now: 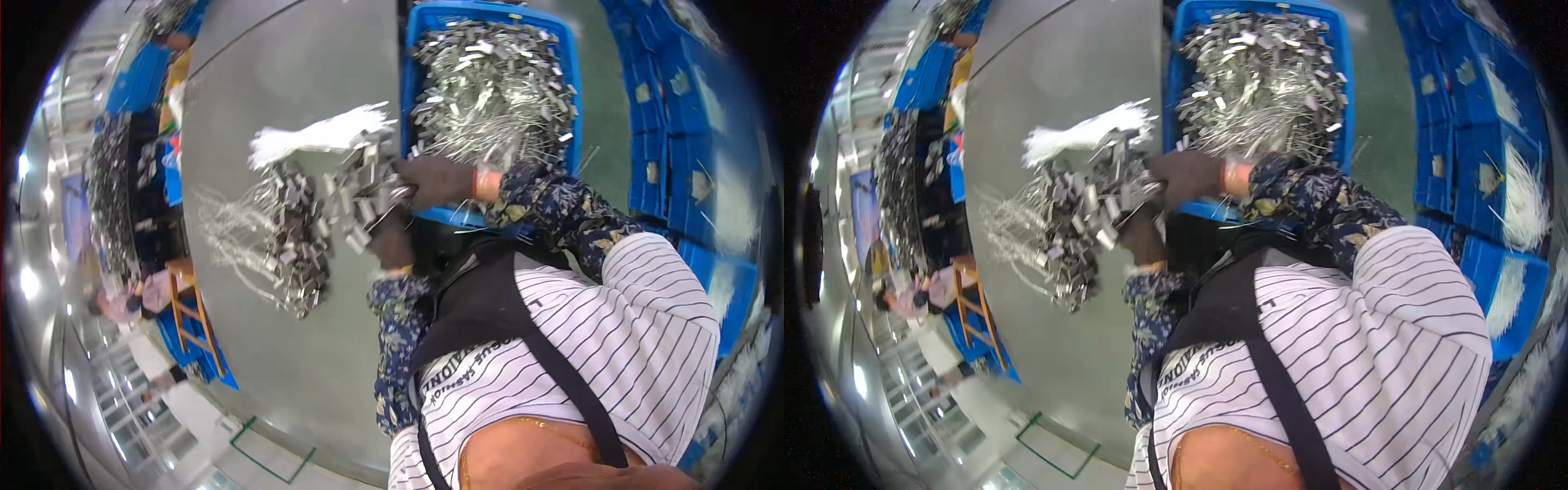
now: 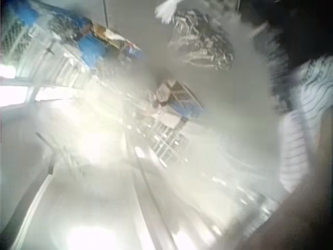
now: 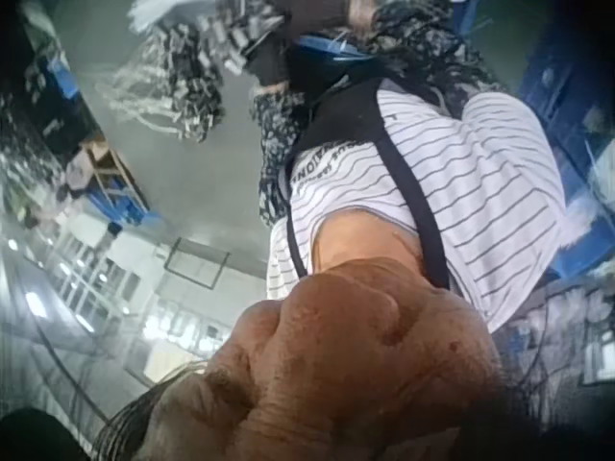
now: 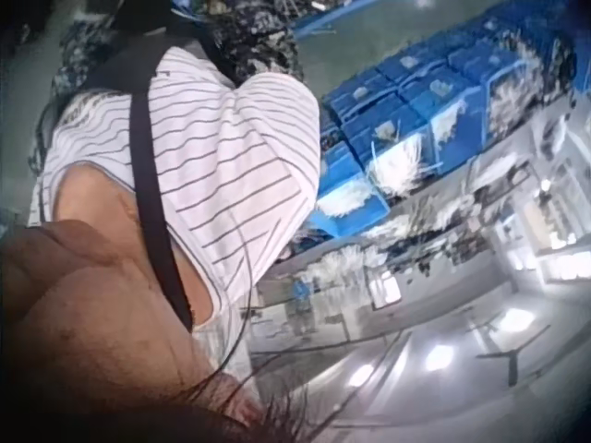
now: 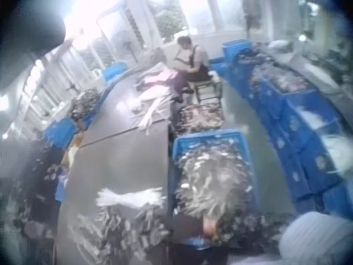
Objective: The person retrieves wire assemblies with metal terminals from a crate, sorts and bundles them on the workbench, and shakes and straightens the wire strands by hand.
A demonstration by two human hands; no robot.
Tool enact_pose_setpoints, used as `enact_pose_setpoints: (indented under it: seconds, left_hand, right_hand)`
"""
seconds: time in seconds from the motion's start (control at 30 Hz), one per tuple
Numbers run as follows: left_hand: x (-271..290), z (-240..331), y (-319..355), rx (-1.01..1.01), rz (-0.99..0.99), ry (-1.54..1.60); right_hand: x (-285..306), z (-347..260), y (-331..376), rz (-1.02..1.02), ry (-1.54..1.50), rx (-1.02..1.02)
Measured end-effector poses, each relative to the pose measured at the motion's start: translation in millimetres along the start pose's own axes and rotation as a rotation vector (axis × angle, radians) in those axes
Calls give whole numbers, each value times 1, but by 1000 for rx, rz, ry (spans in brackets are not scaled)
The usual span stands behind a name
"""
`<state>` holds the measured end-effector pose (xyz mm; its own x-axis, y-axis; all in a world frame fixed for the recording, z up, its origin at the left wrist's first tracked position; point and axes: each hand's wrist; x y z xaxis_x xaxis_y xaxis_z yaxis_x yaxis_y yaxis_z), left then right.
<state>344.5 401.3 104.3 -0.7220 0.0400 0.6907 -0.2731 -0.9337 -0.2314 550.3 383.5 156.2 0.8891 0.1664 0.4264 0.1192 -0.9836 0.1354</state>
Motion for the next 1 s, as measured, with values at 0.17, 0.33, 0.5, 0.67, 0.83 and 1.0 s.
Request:
enact_pose_setpoints:
  seconds: [0.17, 0.33, 0.5, 0.67, 0.83, 1.0]
  left_hand:
    - [37, 34, -39, -248, 174, -527]
    - [34, 36, -37, 234, -59, 178]
    - [25, 70, -30, -220, 149, -366]
    - [86, 7, -54, 147, 169, 786]
    - [224, -5, -65, 232, 388, 597]
    - [268, -15, -6, 405, 366, 440]
  right_hand:
    - [19, 7, 49, -120, 61, -106]
    - [21, 26, 81, -37, 120, -128]
    - [4, 72, 115, -2, 143, -115]
    - [-10, 100, 124, 16, 191, -38]
    - [8, 71, 120, 192, -121, -245]
    - [83, 91, 96, 537, 746, 238]
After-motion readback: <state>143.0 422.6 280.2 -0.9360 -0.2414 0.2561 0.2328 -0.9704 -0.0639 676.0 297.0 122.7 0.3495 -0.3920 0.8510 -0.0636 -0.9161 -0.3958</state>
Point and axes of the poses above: each hand's wrist, its own y-axis away from the middle knuckle, its own x-axis out of the back of the hand, z = x × y, and after that the axes turned 11 degrees about -y, right-handed
